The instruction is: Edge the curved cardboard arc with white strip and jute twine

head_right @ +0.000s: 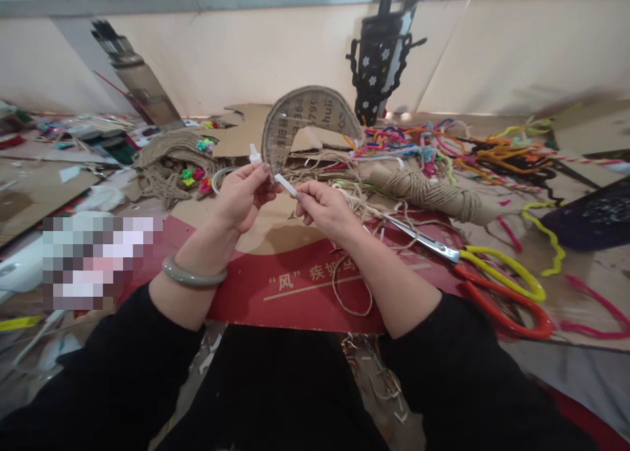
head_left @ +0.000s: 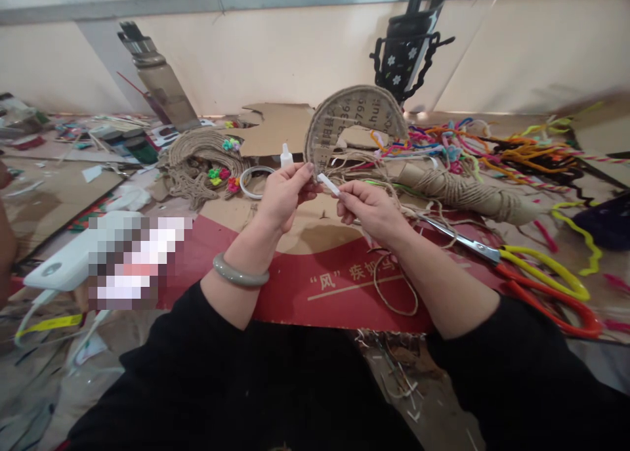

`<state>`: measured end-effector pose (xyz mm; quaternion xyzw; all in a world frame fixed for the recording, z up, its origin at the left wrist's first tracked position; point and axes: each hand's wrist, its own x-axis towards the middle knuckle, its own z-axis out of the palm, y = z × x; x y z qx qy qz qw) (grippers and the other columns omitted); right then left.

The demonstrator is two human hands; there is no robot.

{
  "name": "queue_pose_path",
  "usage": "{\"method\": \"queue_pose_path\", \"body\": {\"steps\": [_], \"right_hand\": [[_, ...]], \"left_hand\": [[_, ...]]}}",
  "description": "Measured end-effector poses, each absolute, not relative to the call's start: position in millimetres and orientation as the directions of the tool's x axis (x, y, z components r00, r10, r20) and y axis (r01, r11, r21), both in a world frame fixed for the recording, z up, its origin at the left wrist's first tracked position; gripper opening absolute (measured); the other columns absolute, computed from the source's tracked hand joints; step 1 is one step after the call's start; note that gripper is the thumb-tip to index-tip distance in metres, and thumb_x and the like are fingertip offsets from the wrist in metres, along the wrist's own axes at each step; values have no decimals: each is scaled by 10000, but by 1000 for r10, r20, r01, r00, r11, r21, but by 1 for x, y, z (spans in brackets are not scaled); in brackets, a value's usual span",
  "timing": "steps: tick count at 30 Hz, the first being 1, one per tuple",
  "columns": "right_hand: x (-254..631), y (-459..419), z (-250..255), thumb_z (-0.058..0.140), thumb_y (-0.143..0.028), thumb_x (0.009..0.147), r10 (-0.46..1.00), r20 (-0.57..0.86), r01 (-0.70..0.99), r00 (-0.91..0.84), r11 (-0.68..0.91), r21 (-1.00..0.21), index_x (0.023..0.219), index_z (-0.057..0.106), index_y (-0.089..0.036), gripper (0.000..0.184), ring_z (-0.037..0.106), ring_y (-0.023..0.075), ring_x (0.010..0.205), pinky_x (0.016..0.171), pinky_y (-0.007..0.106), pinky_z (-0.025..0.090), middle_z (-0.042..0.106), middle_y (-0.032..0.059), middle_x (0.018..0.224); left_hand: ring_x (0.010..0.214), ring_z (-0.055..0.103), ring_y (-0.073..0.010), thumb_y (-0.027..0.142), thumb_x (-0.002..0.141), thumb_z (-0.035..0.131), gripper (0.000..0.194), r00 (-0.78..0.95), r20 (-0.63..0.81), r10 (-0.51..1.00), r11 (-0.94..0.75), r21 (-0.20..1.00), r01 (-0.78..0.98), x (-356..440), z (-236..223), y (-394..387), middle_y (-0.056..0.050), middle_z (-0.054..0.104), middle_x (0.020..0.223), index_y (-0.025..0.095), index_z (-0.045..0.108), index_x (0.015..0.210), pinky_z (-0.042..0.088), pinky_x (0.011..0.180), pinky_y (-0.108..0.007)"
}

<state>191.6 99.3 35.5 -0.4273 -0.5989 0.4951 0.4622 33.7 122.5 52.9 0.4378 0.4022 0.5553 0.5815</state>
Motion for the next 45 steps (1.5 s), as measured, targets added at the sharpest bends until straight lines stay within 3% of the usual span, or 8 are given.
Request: {"method": "queue_pose_path", "body": {"steps": [8, 11, 15, 24, 31, 33, 39, 45], "right_hand": [[192, 96, 42, 507, -77, 764, 966, 107, 124, -235, 139, -983, 773, 614, -174, 145, 576, 85, 595, 636, 227, 486, 634, -19, 662], [194, 94, 43, 534, -167, 794, 921, 160, 254, -355, 260, -932, 793, 669, -175, 135, 611, 122, 709, 696, 255, 467, 680, 10, 750], [196, 93, 41, 512, -356, 851, 861, 206, 356, -466, 396, -846, 771, 703, -174, 276, 619, 163, 759, 706, 280, 441, 704, 38, 779], [201, 86, 45, 489, -462, 896, 847, 527, 346, -76, 518, -782, 717, 647, -198, 355, 570, 141, 638, 652, 284, 438, 633, 18, 651], [222, 91, 52, 418, -534, 917, 617, 717, 507, 326, 526, -683, 857, 646, -213, 399, 601, 170, 762, 683, 328, 463, 597, 42, 749], [227, 101, 49, 420, -551, 911, 622, 706, 492, 339, 522, -697, 916, 642, -211, 406, 615, 182, 823, 700, 331, 470, 614, 49, 801], [232, 122, 36, 445, -613, 875, 830, 501, 219, 244, 456, -862, 952, 639, -228, 438, 631, 180, 838, 666, 307, 501, 659, 59, 901], [227, 117, 42, 658, -396, 795, 943, 269, -40, 194, 282, -959, 831, 679, -208, 193, 610, 133, 696, 619, 262, 489, 665, 17, 760]], "left_hand": [[533, 603, -50, 335, 759, 706, 199, 11, 37, 999, -32, 948, -317, 31, 55, 124, 30, 650, 649, 174, 591, 729, 450, 500, -149], [542, 607, -53, 351, 753, 704, 211, -4, 31, 1000, -30, 953, -301, 30, 55, 124, 29, 653, 652, 175, 587, 748, 457, 514, -148], [546, 610, -58, 341, 744, 700, 207, 6, 18, 1000, -15, 955, -297, 30, 55, 124, 31, 643, 628, 176, 574, 742, 454, 510, -144], [561, 616, -69, 273, 738, 651, 120, 90, 10, 996, 13, 969, -246, 31, 55, 121, 15, 646, 641, 169, 593, 750, 450, 506, -149], [555, 614, -80, 273, 715, 664, 122, 73, 15, 997, 5, 965, -263, 31, 54, 122, 3, 656, 655, 176, 596, 744, 439, 489, -166], [537, 608, -76, 252, 719, 649, 95, 80, 12, 997, 10, 960, -279, 31, 54, 122, 9, 652, 632, 174, 597, 731, 438, 484, -164], [487, 583, -59, 200, 746, 607, 58, 89, -65, 994, 87, 958, -272, 31, 58, 120, 32, 613, 553, 173, 583, 700, 433, 479, -151], [464, 556, -48, 218, 769, 619, 93, 115, -71, 991, 99, 961, -258, 30, 56, 121, 29, 599, 568, 162, 588, 702, 419, 465, -153]]}}
